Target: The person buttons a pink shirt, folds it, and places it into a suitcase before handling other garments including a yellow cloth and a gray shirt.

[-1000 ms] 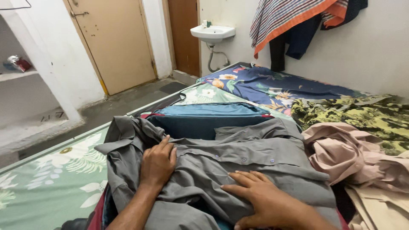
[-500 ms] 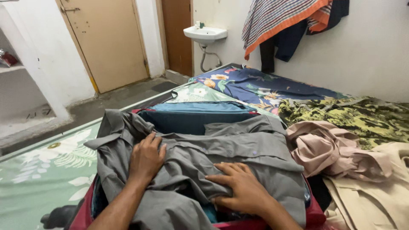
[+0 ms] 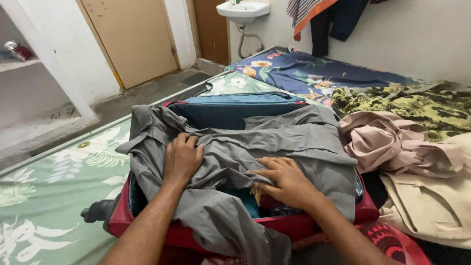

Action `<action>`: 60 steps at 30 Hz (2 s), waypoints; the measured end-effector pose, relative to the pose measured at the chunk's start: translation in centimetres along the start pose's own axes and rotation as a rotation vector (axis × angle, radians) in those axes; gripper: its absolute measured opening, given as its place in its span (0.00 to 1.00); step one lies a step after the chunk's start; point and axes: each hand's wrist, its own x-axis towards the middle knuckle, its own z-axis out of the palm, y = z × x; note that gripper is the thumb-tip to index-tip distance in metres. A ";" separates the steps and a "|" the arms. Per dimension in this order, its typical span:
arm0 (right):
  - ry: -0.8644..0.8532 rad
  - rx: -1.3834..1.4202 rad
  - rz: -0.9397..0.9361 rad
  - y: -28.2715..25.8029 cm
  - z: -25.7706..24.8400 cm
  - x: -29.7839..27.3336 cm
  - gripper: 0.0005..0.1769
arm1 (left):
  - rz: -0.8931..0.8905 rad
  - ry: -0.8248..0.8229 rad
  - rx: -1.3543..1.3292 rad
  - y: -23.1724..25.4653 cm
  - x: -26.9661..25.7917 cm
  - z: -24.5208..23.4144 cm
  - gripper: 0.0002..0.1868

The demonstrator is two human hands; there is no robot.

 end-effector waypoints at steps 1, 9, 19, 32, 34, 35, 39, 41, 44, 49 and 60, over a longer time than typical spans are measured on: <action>-0.006 0.000 0.015 -0.1 -0.1 0.1 0.26 | 0.012 0.011 -0.005 -0.1 0.0 0.1 0.16; 0.005 0.007 -0.026 -0.3 -0.2 0.0 0.24 | -0.025 -0.049 0.017 -0.1 -0.1 0.0 0.16; -0.018 0.025 0.001 -0.7 -0.7 0.0 0.27 | -0.037 -0.048 -0.001 0.3 0.0 -0.5 0.17; -0.044 0.002 0.017 -0.9 -0.9 -0.1 0.43 | -0.062 -0.082 -0.005 0.6 0.0 -0.8 0.17; -0.048 -0.006 -0.012 -1.1 -1.0 -0.1 0.45 | -0.070 -0.101 0.008 0.5 0.1 -0.9 0.17; -0.051 -0.011 -0.025 -1.1 -1.1 -0.2 0.46 | -0.075 -0.112 0.012 0.5 0.0 -0.9 0.18; -0.034 -0.021 -0.085 -1.5 -1.6 -0.6 0.44 | -0.079 -0.101 -0.038 0.6 -0.2 -1.2 0.18; -0.031 -0.030 -0.098 -1.6 -1.6 -0.7 0.41 | -0.093 -0.088 -0.070 0.8 -0.5 -1.4 0.19; -0.033 -0.036 -0.100 -1.6 -1.3 -0.7 0.37 | -0.104 -0.108 -0.098 0.9 -0.6 -1.9 0.19; 0.000 -0.031 -0.090 -0.9 -0.7 -0.7 0.31 | -0.128 -0.123 -0.141 1.3 -0.7 -2.4 0.18; 0.004 0.303 0.033 1.8 0.0 -0.5 0.20 | -0.108 -0.112 -0.149 0.7 -1.0 -1.6 0.18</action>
